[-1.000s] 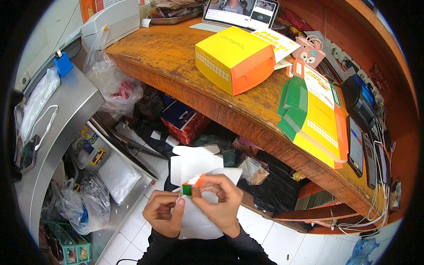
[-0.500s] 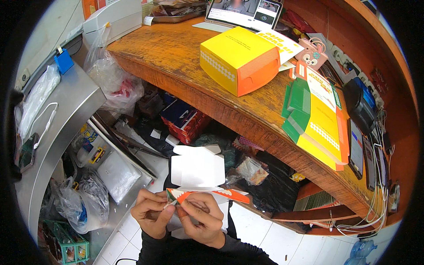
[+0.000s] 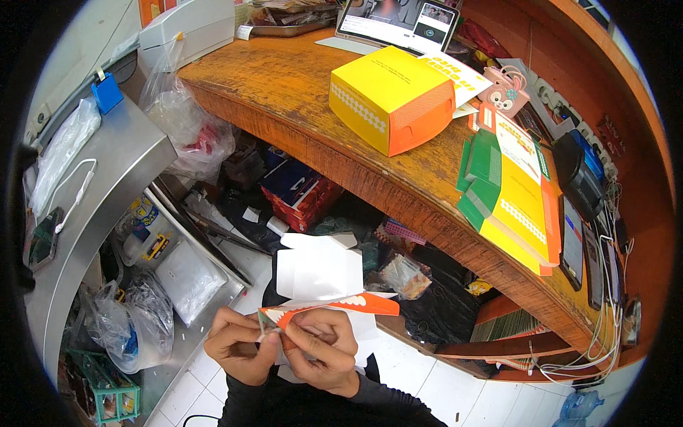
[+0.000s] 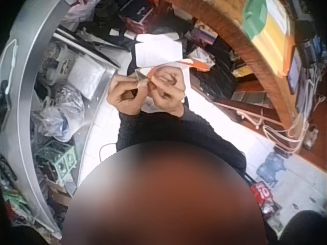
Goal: The person repeatedly folds flat paperboard pieces into small rectangular boxes with checkered patterns. They fold the sides, tuck flaps, and place each completed box on a wooden counter. The process is repeated continuously throughout the clip.
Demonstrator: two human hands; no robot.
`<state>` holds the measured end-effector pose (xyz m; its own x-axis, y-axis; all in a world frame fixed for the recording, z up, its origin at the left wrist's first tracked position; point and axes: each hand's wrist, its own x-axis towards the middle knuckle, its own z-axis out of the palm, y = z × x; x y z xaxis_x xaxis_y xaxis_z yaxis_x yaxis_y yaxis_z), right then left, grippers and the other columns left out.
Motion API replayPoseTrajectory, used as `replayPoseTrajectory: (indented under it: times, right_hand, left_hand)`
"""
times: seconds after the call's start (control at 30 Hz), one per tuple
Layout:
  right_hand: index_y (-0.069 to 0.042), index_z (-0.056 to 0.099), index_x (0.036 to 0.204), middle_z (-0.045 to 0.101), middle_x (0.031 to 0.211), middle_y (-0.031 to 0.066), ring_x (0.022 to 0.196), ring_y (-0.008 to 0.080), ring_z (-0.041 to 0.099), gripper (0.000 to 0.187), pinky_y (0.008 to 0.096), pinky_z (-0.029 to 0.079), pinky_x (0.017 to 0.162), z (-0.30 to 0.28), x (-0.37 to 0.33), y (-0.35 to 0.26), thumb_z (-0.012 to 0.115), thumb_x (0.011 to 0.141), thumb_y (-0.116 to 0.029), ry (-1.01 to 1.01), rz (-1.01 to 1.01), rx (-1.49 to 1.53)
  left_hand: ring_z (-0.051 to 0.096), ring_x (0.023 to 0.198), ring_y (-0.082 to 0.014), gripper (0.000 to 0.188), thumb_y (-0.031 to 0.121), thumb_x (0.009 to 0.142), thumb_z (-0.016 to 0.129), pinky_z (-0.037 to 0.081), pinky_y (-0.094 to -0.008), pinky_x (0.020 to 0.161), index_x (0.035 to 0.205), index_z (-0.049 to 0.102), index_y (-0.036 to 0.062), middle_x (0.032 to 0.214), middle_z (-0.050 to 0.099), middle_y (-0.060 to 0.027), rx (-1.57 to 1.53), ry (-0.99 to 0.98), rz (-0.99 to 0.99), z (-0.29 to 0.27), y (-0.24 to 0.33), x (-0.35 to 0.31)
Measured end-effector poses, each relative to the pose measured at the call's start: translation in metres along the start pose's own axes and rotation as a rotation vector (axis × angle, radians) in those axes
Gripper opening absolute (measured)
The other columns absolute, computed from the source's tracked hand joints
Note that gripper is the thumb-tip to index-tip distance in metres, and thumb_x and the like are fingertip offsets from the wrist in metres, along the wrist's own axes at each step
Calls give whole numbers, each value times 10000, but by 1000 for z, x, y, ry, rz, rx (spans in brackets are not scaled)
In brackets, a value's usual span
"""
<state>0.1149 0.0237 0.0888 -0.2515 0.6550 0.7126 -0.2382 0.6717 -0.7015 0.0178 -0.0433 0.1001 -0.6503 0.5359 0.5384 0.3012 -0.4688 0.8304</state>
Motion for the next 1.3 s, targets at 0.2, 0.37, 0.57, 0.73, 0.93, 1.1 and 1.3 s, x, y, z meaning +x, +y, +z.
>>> replayPoseTrajectory:
  times: [0.2, 0.37, 0.57, 0.73, 0.93, 1.1, 1.3]
  right_hand:
    - [21, 714, 1018, 524, 1038, 142, 895, 230, 666, 362, 271, 558, 797, 5, -2, -5, 751, 674, 126, 47, -41, -42]
    - [10, 710, 1038, 522, 1033, 132, 871, 237, 670, 369, 266, 558, 763, 5, -8, -6, 757, 686, 108, 43, -66, -130]
    - [15, 710, 1015, 542, 1017, 131, 844, 232, 677, 330, 257, 559, 710, 19, -7, -1, 758, 700, 101, 46, -155, -105]
    - [22, 711, 1001, 543, 1008, 132, 794, 233, 685, 323, 255, 566, 676, 18, -4, 0, 774, 693, 97, 128, -113, -108]
    - [22, 717, 1005, 538, 998, 101, 841, 236, 683, 339, 251, 563, 692, 25, -3, 0, 776, 682, 110, 81, -200, -22]
    - [30, 714, 1005, 573, 1007, 115, 860, 234, 680, 329, 264, 561, 717, 30, 1, -1, 762, 690, 113, 40, -62, 79]
    - [26, 714, 978, 648, 1008, 158, 863, 242, 678, 290, 284, 553, 715, 16, 10, 4, 741, 701, 107, -51, 59, 144]
  left_hand:
    - [663, 688, -199, 181, -67, 648, 805, 596, -340, 724, 753, 666, -17, 825, 604, -137, 66, 25, 80, 1, 1, 0]
    - [672, 700, -213, 195, -64, 633, 809, 592, -343, 710, 740, 652, -18, 816, 598, -134, 177, 36, 97, 0, 4, -2]
    - [658, 703, -215, 167, -50, 656, 790, 559, -328, 694, 725, 648, 2, 792, 583, -114, 184, 218, 21, 6, 10, -4]
    - [620, 732, -182, 157, -29, 670, 782, 508, -299, 708, 700, 641, 33, 784, 572, -88, 341, 91, -8, 8, 18, -2]
    - [616, 677, -171, 188, -53, 670, 780, 478, -249, 580, 704, 614, 28, 778, 585, -110, 363, 212, 75, 4, 18, -3]
    - [580, 646, -150, 199, -50, 653, 789, 427, -238, 547, 698, 616, 38, 760, 571, -87, 342, 256, 13, 0, 14, -1]
    - [541, 651, -132, 204, 2, 663, 798, 406, -235, 558, 678, 598, 38, 751, 547, -72, 320, 166, 12, -5, 9, 3]
